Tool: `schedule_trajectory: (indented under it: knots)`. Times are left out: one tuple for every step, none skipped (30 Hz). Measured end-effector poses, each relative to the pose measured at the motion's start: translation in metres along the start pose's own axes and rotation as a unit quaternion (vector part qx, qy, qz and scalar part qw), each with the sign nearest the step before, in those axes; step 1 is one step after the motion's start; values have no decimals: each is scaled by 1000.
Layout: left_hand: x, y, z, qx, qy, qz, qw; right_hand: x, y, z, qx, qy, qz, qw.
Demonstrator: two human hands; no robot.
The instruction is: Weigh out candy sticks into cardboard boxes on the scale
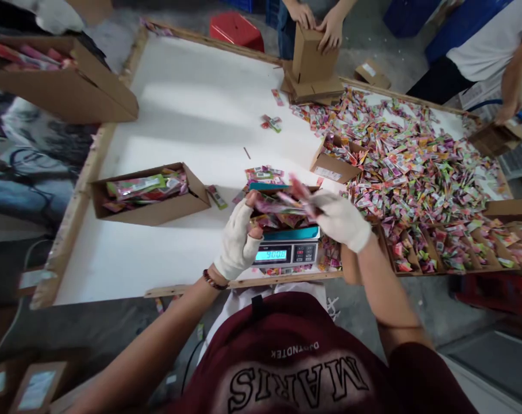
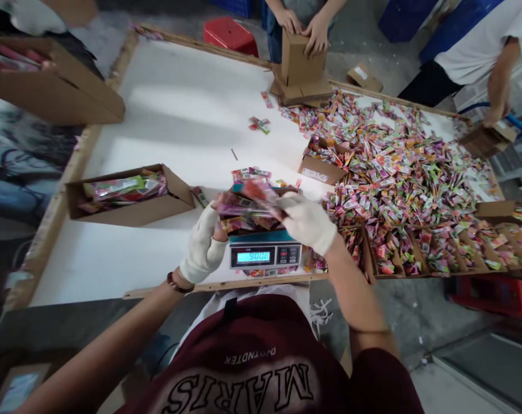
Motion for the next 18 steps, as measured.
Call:
schedule_trajectory:
  knots:
    - [-1, 1, 3, 0, 10, -4, 1000, 19, 24, -6, 14, -20, -68, 997]
    - [1, 4, 6, 2, 33, -27, 999, 40, 45, -9, 42, -41, -147, 987]
    - [6, 8, 10, 2, 64, -63, 996, 59, 62, -10, 66, -49, -208, 975]
    - [11, 12, 14, 0, 96, -104, 990, 72, 74, -10, 80, -53, -241, 966]
    - [16, 16, 17, -5, 123, -140, 982, 81, 80, -9, 89, -53, -262, 960]
    - [19, 19, 19, -14, 143, -161, 976, 84, 81, -8, 88, -51, -270, 958]
    - [19, 22, 21, -22, 153, -169, 973, 82, 76, -5, 74, -40, -262, 961]
    - [17, 24, 23, -26, 157, -170, 973, 76, 66, -2, 54, -12, -239, 969]
    - [12, 24, 25, -25, 155, -162, 974, 67, 52, 3, 28, 36, -194, 980]
    - [5, 22, 25, -25, 150, -149, 977, 56, 35, 11, 4, 97, -127, 987]
    - [-4, 18, 25, -26, 142, -130, 981, 44, 17, 24, -6, 179, -30, 983]
    - [-15, 13, 24, -29, 134, -107, 985, 38, -3, 41, 13, 239, 67, 969]
    - [-27, 7, 22, -36, 124, -84, 988, 40, -23, 60, 66, 266, 153, 950]
    - [-38, -1, 19, -48, 115, -61, 990, 50, -42, 80, 148, 257, 209, 932]
    - [-49, -9, 15, -63, 105, -40, 992, 69, -57, 97, 246, 221, 213, 919]
    - [-58, -18, 11, -81, 96, -23, 992, 93, -69, 110, 339, 177, 174, 908]
    - [-66, -26, 7, -100, 87, -12, 991, 121, -80, 119, 410, 139, 112, 895]
    - [-72, -34, 3, -118, 78, -4, 990, 148, -88, 123, 459, 110, 45, 881]
Point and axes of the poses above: each hand's wrist, its own y-axis towards the middle knuckle, its own x-axis out of the palm, z = x × y, the point moved 5 cm from there along y, towards the middle knuckle, and after that the axes turned 6 degrees about -z, right-handed, at the moved point
